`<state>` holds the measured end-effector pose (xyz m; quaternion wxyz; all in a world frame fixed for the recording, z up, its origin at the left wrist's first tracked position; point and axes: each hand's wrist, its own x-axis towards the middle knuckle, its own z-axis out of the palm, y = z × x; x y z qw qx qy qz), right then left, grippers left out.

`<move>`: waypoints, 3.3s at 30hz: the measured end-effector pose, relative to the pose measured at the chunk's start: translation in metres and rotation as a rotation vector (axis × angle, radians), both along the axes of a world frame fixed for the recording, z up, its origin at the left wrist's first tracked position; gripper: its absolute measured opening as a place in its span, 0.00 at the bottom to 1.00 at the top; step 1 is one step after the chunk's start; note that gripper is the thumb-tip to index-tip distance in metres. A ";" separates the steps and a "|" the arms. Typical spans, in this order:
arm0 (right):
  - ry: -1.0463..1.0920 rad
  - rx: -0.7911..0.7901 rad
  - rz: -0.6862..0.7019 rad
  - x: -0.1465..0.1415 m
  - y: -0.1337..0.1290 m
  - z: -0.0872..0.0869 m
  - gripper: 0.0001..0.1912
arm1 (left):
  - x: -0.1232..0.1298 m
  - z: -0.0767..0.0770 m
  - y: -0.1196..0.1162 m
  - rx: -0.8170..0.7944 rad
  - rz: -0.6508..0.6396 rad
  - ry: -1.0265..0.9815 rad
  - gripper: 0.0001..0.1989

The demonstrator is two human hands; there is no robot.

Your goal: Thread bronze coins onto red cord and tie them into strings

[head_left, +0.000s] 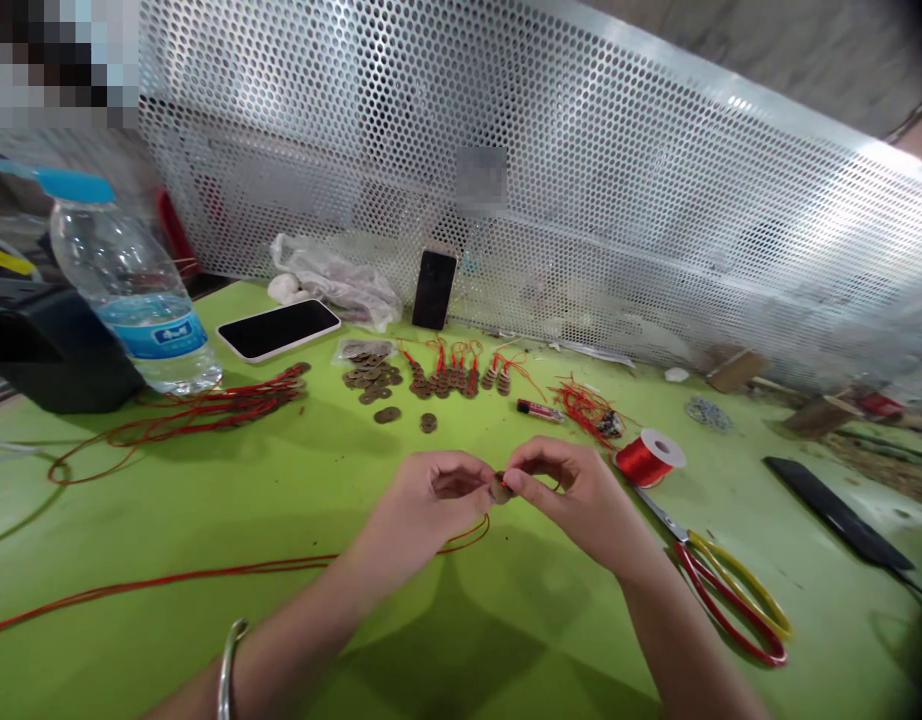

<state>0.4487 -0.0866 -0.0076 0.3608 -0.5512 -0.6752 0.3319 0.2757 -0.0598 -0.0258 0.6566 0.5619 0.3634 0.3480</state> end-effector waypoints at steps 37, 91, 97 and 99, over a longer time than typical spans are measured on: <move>0.273 -0.069 -0.067 0.001 0.000 -0.004 0.11 | -0.003 0.003 0.003 0.091 0.104 0.014 0.05; 0.922 -0.232 -0.067 -0.005 0.000 -0.002 0.07 | -0.007 0.016 -0.007 0.439 0.347 0.417 0.05; 0.846 -0.065 -0.218 0.001 0.009 -0.014 0.08 | -0.004 0.006 -0.001 0.221 0.246 0.232 0.05; 0.804 -0.012 -0.235 0.003 0.010 -0.016 0.08 | -0.003 0.003 0.003 0.125 0.231 0.164 0.06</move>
